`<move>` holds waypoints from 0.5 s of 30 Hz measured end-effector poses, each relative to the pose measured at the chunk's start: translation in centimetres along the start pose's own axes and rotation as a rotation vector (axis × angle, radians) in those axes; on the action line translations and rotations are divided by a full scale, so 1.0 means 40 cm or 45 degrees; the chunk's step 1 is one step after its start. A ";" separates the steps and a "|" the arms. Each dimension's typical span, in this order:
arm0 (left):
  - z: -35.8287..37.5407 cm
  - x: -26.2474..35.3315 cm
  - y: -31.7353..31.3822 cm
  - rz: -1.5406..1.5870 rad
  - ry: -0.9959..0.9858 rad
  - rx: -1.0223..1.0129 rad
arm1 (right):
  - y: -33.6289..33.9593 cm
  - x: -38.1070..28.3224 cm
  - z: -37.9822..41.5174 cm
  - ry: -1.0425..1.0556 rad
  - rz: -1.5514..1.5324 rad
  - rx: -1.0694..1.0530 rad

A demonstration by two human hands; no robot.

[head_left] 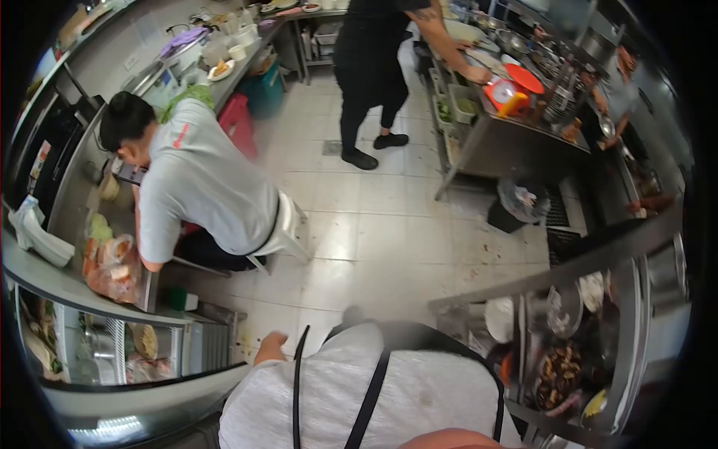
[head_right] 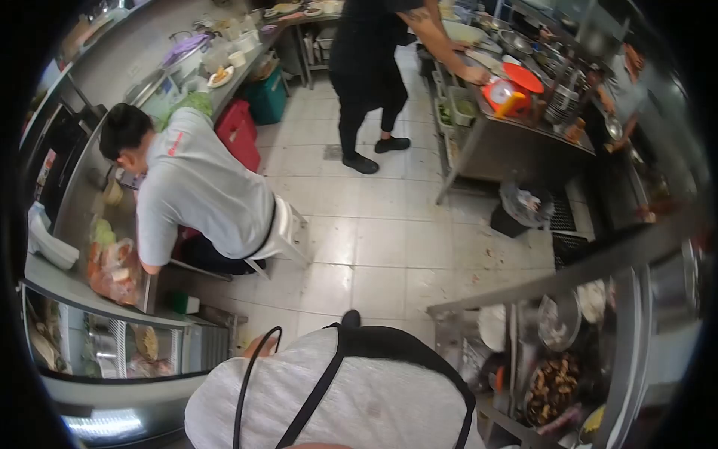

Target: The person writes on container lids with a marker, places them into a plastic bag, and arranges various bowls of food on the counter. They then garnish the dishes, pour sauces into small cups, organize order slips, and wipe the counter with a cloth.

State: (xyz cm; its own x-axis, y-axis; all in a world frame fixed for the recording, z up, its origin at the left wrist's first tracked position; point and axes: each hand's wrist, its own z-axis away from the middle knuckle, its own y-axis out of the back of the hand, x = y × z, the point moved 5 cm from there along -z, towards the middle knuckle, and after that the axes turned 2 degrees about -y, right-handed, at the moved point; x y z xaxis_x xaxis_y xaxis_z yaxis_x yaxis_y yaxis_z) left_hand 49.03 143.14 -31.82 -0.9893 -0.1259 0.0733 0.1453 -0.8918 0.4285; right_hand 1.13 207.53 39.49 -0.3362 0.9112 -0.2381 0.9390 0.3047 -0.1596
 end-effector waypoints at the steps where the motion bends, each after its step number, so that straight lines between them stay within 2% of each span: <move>1: -0.071 0.069 0.101 0.000 -0.145 0.147 | -0.045 -0.041 0.038 -0.002 -0.031 -0.035; 2: -0.116 0.158 0.207 -0.022 -0.301 0.302 | -0.092 -0.085 0.074 0.001 -0.059 -0.075; 4: -0.038 0.406 0.426 -0.103 -0.562 0.591 | -0.195 -0.165 0.144 -0.011 -0.141 -0.153; 5: -0.034 0.499 0.509 0.068 -0.679 0.688 | -0.248 -0.204 0.178 -0.013 -0.177 -0.195; 9: 0.099 0.810 0.730 0.444 -1.036 0.595 | -0.483 -0.354 0.326 -0.044 -0.374 -0.391; 12: 0.040 0.914 0.793 0.526 -1.067 0.350 | -0.669 -0.498 0.452 -0.077 -0.589 -0.555; 15: -0.023 0.954 0.872 0.573 -0.984 0.257 | -0.856 -0.707 0.603 -0.150 -1.014 -0.783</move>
State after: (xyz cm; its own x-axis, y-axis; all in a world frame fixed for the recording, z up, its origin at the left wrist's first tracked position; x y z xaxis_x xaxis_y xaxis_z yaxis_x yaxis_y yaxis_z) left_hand 16.32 106.85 -14.90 -0.5663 -0.0523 0.8225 0.5862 -0.7271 0.3574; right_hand -23.26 164.62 28.59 -0.8550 0.3573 -0.3759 0.3016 0.9322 0.2002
